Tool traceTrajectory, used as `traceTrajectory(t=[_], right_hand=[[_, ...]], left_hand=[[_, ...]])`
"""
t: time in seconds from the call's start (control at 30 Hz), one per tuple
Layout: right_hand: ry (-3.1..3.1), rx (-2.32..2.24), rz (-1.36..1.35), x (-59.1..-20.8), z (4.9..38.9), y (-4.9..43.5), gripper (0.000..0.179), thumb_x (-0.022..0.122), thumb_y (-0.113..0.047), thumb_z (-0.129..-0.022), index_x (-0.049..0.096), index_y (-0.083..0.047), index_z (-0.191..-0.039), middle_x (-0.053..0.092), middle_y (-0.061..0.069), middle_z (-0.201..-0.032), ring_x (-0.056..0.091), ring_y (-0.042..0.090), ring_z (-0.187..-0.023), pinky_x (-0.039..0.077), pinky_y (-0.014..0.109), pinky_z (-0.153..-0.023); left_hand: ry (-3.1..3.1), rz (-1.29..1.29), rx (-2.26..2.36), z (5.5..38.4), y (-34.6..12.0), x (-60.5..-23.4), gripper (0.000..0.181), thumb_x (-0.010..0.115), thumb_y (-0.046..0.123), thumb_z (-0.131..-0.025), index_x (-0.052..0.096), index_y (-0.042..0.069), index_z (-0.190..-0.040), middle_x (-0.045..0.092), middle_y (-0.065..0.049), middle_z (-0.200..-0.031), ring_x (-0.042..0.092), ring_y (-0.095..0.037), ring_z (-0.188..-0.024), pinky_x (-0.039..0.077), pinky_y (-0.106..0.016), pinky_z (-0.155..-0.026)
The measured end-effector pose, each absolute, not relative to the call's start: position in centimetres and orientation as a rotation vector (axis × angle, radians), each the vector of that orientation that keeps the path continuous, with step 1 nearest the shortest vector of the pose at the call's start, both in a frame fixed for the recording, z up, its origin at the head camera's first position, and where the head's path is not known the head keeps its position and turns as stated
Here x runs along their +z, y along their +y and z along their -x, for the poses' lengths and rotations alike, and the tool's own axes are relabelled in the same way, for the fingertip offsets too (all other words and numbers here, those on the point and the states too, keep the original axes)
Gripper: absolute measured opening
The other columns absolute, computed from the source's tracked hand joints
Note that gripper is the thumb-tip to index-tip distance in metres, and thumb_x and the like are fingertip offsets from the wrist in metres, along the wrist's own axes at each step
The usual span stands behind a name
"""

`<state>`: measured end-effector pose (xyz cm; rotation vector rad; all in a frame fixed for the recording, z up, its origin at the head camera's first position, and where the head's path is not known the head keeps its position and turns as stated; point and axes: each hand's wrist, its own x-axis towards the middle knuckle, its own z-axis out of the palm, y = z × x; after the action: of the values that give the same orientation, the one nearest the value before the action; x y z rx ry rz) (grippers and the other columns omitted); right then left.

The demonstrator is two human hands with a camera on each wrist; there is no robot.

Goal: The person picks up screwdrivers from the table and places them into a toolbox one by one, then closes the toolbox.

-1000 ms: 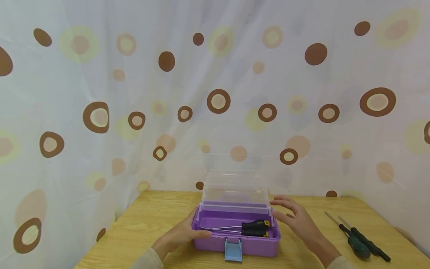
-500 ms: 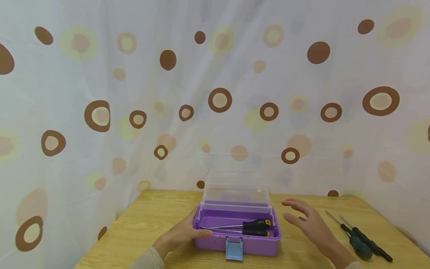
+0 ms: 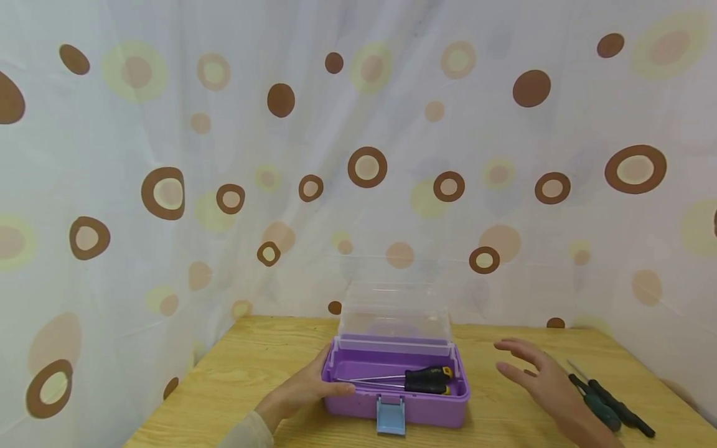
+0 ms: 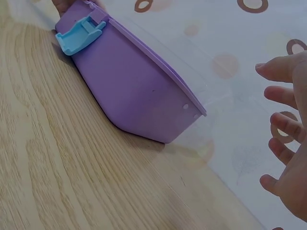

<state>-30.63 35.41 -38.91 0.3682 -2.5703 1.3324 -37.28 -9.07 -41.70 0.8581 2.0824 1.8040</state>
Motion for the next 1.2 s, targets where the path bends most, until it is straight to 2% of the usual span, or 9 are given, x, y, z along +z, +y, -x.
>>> traceTrajectory(t=[0.17, 0.37, 0.5, 0.67, 0.87, 1.07, 1.2], right_hand=[[-2.604, 1.312, -0.312, -39.3, 30.3, 36.9, 0.060, 0.055, -0.032, -0.109, 0.040, 0.004, -0.154, 0.036, 0.030, -0.156, 0.035, 0.054, -0.135, 0.044, 0.075, -0.086], [-2.663, 1.302, -0.238, -39.6, 30.1, 38.7, 0.065, 0.052, -0.035, -0.110, 0.032, 0.006, -0.156, 0.027, 0.036, -0.158, 0.031, 0.059, -0.135, 0.046, 0.073, -0.087], [-2.637, 1.273, -0.233, -39.7, 30.0, 39.3, 0.066, 0.053, -0.034, -0.110, 0.030, 0.007, -0.157, 0.025, 0.037, -0.157, 0.031, 0.061, -0.134, 0.044, 0.075, -0.089], [-2.660, 1.180, -0.193, -39.5, 29.9, 40.0, 0.070, 0.053, -0.037, -0.109, 0.028, 0.006, -0.158, 0.024, 0.039, -0.158, 0.032, 0.063, -0.132, 0.046, 0.074, -0.085], [-2.652, 1.184, -0.153, -39.5, 29.7, 41.2, 0.071, 0.052, -0.040, -0.109, 0.027, 0.006, -0.158, 0.020, 0.040, -0.158, 0.029, 0.063, -0.133, 0.041, 0.077, -0.090], [-2.626, 1.229, -0.120, -39.8, 29.4, 42.9, 0.073, 0.053, -0.040, -0.109, 0.027, 0.009, -0.156, 0.016, 0.042, -0.157, 0.020, 0.066, -0.134, 0.031, 0.083, -0.093], [-2.614, 1.068, -0.103, -40.2, 29.5, 43.6, 0.069, 0.055, -0.039, -0.108, 0.037, 0.014, -0.149, 0.021, 0.045, -0.153, 0.020, 0.071, -0.132, 0.023, 0.087, -0.093]], left_hand=[[2.078, -0.860, 1.810, 37.4, -9.1, -41.8, 0.113, 0.083, 0.017, -0.089, 0.000, 0.017, -0.166, 0.038, -0.016, -0.157, 0.041, -0.039, -0.140, 0.023, -0.059, -0.120], [2.073, -0.855, 1.825, 37.2, -9.0, -41.7, 0.114, 0.084, 0.015, -0.088, 0.001, 0.016, -0.166, 0.039, -0.017, -0.156, 0.043, -0.040, -0.139, 0.024, -0.059, -0.119], [2.074, -0.855, 1.826, 37.2, -9.1, -41.7, 0.115, 0.084, 0.015, -0.087, 0.001, 0.016, -0.166, 0.039, -0.017, -0.157, 0.042, -0.041, -0.140, 0.023, -0.059, -0.119], [2.091, -0.851, 1.820, 37.2, -9.1, -41.7, 0.115, 0.085, 0.017, -0.087, 0.001, 0.016, -0.166, 0.039, -0.017, -0.157, 0.041, -0.040, -0.140, 0.022, -0.059, -0.120], [2.099, -0.845, 1.809, 37.2, -8.8, -41.6, 0.116, 0.084, 0.018, -0.087, -0.001, 0.017, -0.166, 0.036, -0.017, -0.159, 0.039, -0.041, -0.142, 0.021, -0.060, -0.120], [2.093, -0.850, 1.811, 37.1, -8.5, -41.6, 0.116, 0.084, 0.017, -0.087, 0.000, 0.017, -0.166, 0.036, -0.017, -0.159, 0.039, -0.040, -0.142, 0.021, -0.060, -0.120], [2.091, -0.849, 1.815, 37.0, -8.7, -41.5, 0.115, 0.084, 0.017, -0.087, 0.001, 0.016, -0.166, 0.038, -0.016, -0.158, 0.040, -0.040, -0.141, 0.022, -0.060, -0.119]])
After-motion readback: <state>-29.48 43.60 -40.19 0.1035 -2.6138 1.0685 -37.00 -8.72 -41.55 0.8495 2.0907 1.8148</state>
